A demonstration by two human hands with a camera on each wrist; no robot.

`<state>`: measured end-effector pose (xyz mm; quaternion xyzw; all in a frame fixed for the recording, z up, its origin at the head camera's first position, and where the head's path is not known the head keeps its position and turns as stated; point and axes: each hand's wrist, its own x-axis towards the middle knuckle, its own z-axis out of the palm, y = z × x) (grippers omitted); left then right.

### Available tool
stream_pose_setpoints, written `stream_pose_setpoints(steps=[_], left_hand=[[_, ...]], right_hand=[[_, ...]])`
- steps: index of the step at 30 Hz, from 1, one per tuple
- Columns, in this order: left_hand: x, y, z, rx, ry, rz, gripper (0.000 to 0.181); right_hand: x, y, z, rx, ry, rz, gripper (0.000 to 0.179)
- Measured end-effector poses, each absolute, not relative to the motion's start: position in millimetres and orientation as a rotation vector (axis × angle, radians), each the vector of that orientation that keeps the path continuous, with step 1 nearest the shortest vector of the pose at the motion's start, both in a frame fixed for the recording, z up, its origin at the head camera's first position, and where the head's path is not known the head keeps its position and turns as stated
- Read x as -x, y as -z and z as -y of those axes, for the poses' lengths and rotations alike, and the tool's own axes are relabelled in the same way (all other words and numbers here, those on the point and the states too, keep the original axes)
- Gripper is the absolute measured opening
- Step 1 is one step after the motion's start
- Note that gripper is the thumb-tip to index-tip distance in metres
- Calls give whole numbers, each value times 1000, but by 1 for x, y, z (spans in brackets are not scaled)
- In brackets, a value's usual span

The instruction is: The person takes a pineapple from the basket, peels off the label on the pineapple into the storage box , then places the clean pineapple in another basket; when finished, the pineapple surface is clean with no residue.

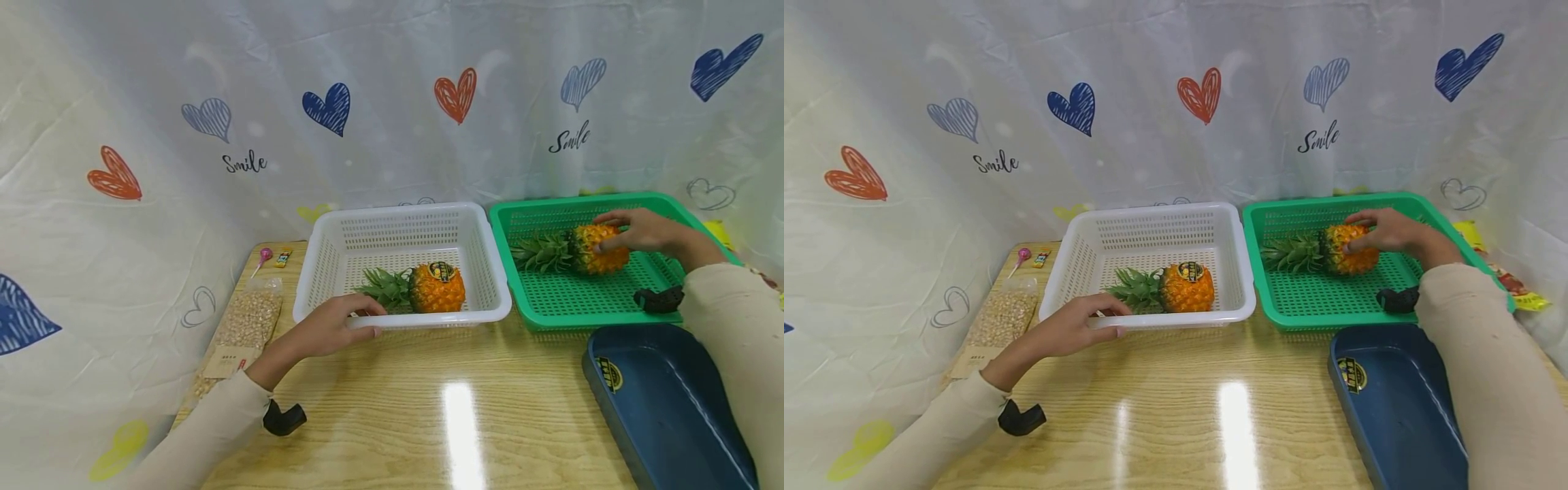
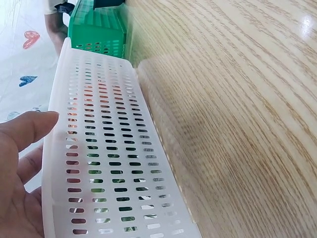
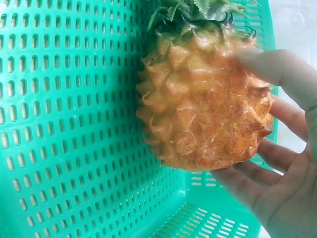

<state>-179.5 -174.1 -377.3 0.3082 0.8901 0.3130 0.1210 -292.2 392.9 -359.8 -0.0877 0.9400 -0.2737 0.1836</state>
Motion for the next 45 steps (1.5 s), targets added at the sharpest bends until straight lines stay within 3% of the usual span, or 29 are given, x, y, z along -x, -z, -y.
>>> stream_pose_setpoints(steps=[23,45], left_hand=[[181,379,175,-918,-902,-2605,24],[180,378,175,-906,-914,-2602,24]], right_hand=[[289,354,-392,219,749,-2690,88],[277,322,-370,290,867,-2790,76]])
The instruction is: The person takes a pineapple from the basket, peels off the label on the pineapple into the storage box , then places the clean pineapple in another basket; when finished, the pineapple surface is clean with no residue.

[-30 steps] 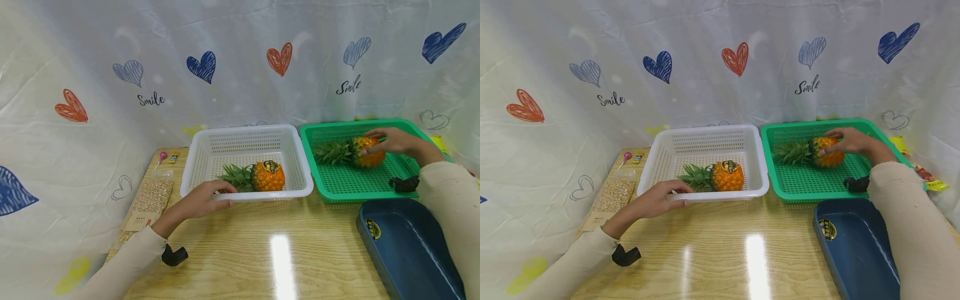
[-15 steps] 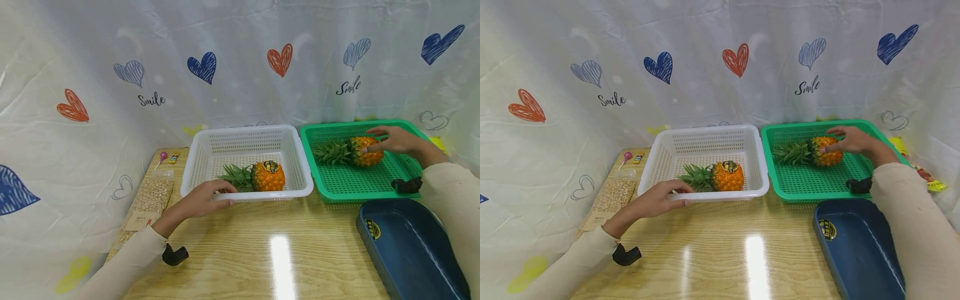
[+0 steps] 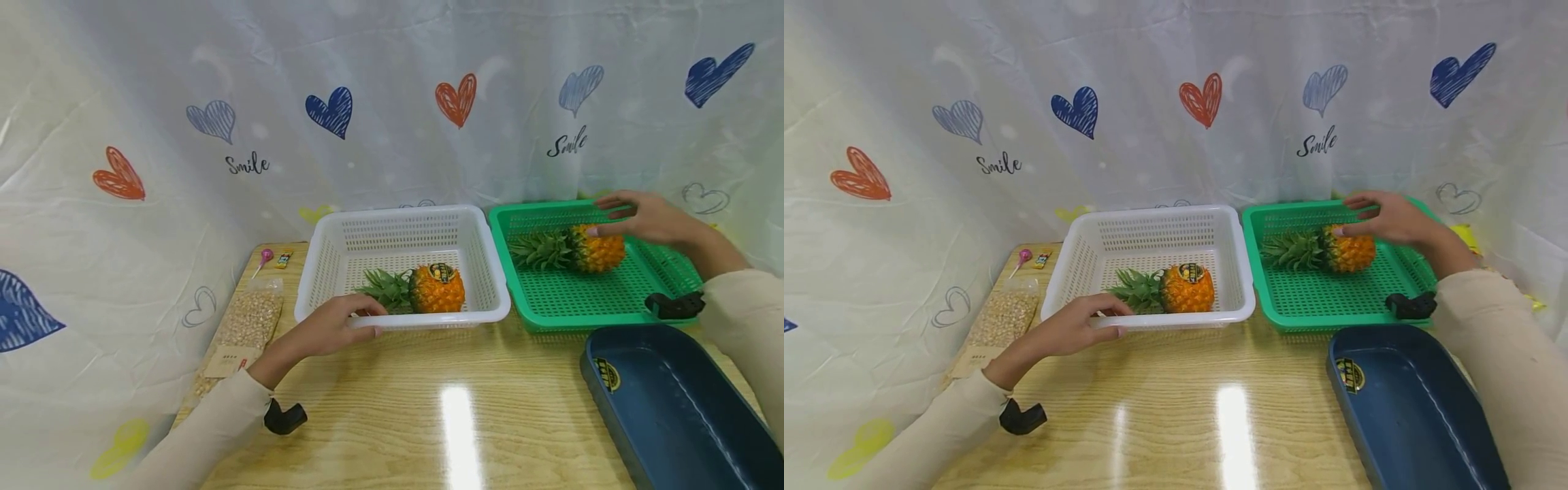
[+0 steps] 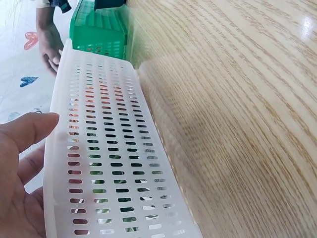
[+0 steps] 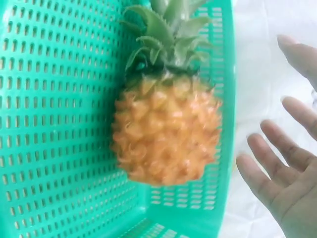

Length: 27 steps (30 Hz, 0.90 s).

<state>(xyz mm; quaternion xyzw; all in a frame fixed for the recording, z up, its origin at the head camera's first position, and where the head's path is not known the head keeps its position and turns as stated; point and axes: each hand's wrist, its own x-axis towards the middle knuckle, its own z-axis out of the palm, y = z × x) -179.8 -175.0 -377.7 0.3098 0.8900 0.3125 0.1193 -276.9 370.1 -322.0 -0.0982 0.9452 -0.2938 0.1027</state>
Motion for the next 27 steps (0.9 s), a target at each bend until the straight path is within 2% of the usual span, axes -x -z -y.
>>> stream_pose_setpoints(steps=[14,27], left_hand=[[180,377,176,-910,-929,-2572,24],[172,371,195,-943,-996,-2579,39]], right_hand=[[258,302,-306,560,946,-2712,59],[258,299,-248,712,952,-2555,64]])
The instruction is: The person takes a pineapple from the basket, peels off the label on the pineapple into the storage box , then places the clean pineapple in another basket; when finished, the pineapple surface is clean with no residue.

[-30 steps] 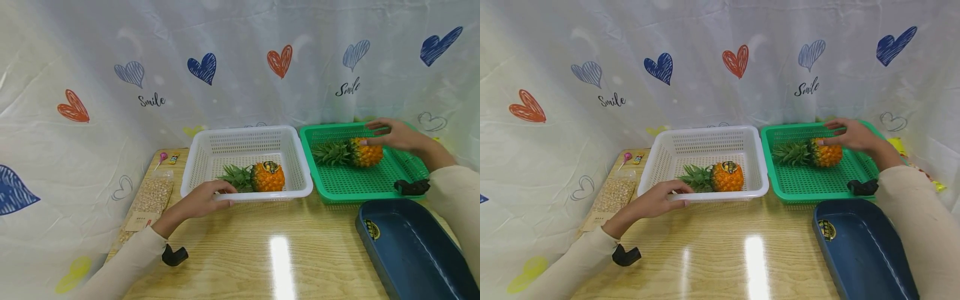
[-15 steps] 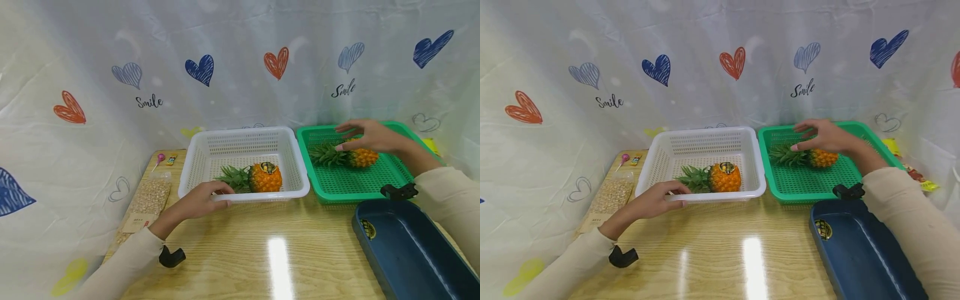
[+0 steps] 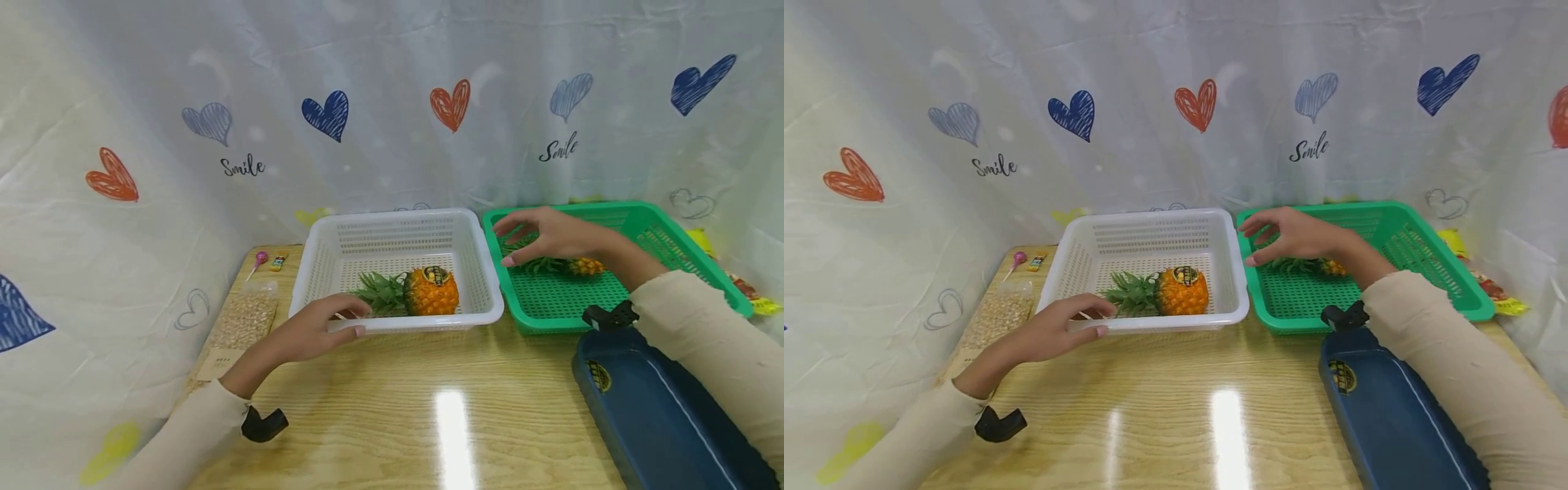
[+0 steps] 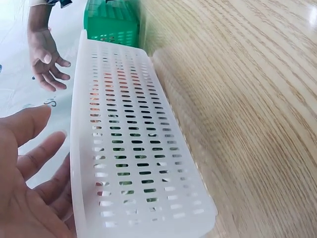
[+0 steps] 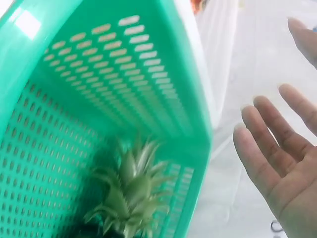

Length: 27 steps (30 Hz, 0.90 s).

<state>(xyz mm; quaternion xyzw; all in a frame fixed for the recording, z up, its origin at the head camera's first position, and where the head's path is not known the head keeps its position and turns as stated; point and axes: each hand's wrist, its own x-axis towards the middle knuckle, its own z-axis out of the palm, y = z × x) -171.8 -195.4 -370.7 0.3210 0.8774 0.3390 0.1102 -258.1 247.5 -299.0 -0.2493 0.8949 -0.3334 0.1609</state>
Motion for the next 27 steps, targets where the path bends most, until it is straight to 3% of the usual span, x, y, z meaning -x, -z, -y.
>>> stream_pose_setpoints(steps=[16,27], left_hand=[[165,355,228,-585,-1012,-2886,49],[172,366,240,-388,-941,-2886,76]], right_hand=[[274,304,-202,803,883,-2474,61],[288,314,-176,811,823,-2424,69]])
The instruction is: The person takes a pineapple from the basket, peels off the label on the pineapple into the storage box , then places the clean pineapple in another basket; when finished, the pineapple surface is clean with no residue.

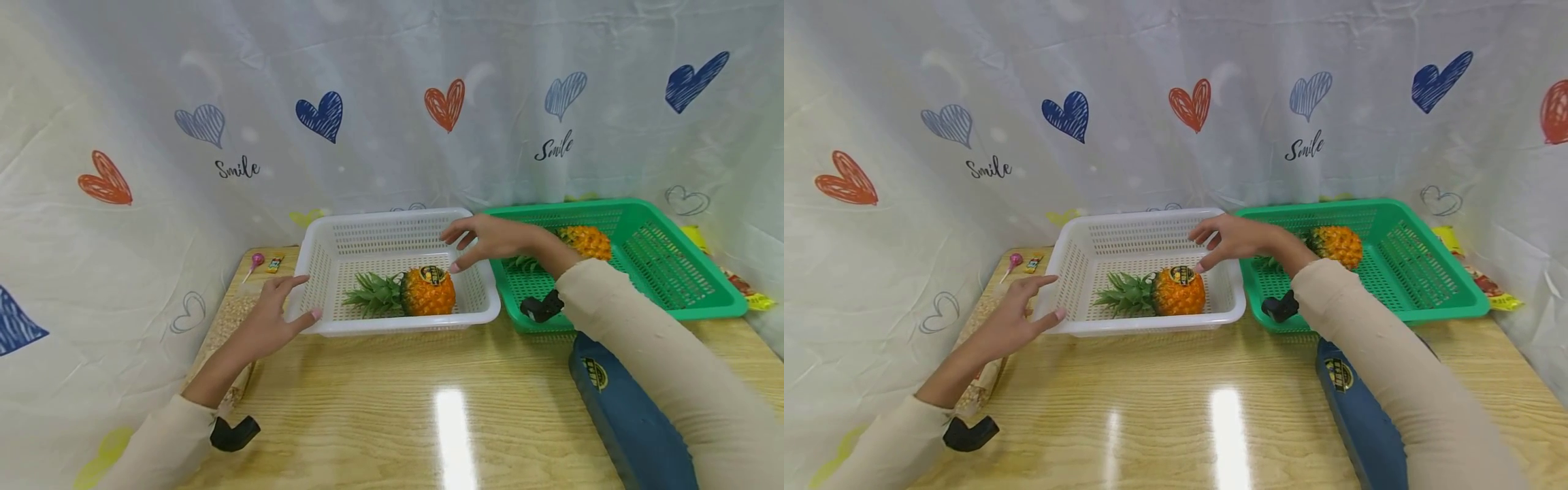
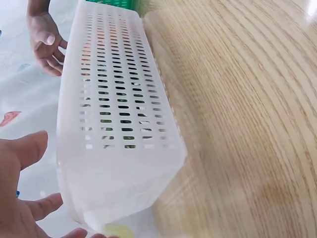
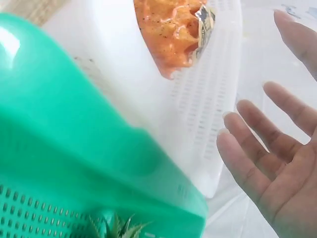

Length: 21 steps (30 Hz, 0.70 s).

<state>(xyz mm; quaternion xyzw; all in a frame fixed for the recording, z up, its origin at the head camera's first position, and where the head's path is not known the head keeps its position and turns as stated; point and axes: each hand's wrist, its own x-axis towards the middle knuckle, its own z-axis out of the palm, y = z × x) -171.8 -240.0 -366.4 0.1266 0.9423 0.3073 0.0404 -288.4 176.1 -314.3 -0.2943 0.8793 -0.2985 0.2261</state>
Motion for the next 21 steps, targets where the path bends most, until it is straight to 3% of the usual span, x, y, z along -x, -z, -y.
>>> stream_pose_setpoints(steps=[11,21], left_hand=[[180,385,245,-385,-1038,-2797,85],[179,391,244,-342,-1078,-2764,75]], right_hand=[[302,323,-159,746,820,-2360,72],[309,329,-145,756,765,-2319,74]])
